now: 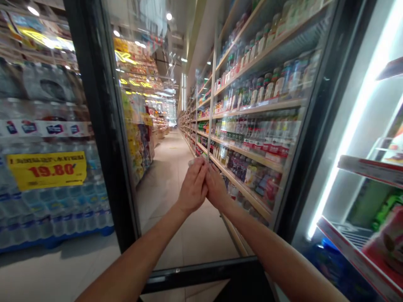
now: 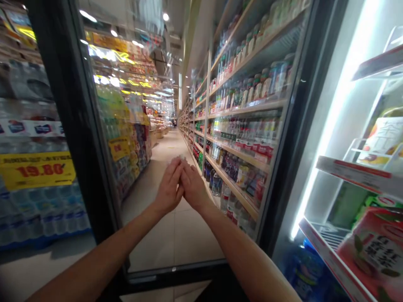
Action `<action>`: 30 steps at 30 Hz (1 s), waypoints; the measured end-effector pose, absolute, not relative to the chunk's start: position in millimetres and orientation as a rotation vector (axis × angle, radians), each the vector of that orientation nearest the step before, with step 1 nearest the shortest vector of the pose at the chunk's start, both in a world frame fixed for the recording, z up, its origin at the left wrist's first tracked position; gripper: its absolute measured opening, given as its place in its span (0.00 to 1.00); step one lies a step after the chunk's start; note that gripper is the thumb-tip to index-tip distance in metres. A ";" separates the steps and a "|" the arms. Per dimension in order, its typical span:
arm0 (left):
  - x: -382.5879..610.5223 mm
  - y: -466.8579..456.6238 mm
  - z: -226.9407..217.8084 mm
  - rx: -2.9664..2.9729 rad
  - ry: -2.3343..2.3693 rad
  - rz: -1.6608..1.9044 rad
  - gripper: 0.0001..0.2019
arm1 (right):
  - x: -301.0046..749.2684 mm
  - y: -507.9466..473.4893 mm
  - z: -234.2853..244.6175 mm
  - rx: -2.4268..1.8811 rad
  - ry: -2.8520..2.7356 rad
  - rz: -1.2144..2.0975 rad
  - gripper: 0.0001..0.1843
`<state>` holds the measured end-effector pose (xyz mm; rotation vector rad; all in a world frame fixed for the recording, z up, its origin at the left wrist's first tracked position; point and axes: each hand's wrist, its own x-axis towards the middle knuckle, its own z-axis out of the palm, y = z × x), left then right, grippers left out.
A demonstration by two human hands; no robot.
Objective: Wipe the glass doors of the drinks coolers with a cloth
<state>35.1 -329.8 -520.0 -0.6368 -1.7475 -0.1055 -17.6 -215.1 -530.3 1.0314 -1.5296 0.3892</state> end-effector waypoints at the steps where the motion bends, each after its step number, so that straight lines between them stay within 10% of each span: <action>1: 30.3 -327.9 -519.1 -0.609 -1.755 -0.082 0.28 | -18.4 -211.5 -531.0 1.048 -1.538 0.373 0.27; 12: 34.0 -427.3 -402.7 -0.089 -1.514 -0.022 0.20 | -32.7 -177.8 -527.1 0.732 -1.631 0.241 0.26; 20: 22.9 -381.3 -423.7 -0.687 -1.874 0.419 0.15 | -33.6 -167.7 -509.4 0.763 -1.608 0.194 0.28; 30: 29.3 -439.7 -385.8 -0.170 -1.541 0.124 0.23 | -22.9 -238.2 -488.2 0.821 -1.581 0.233 0.26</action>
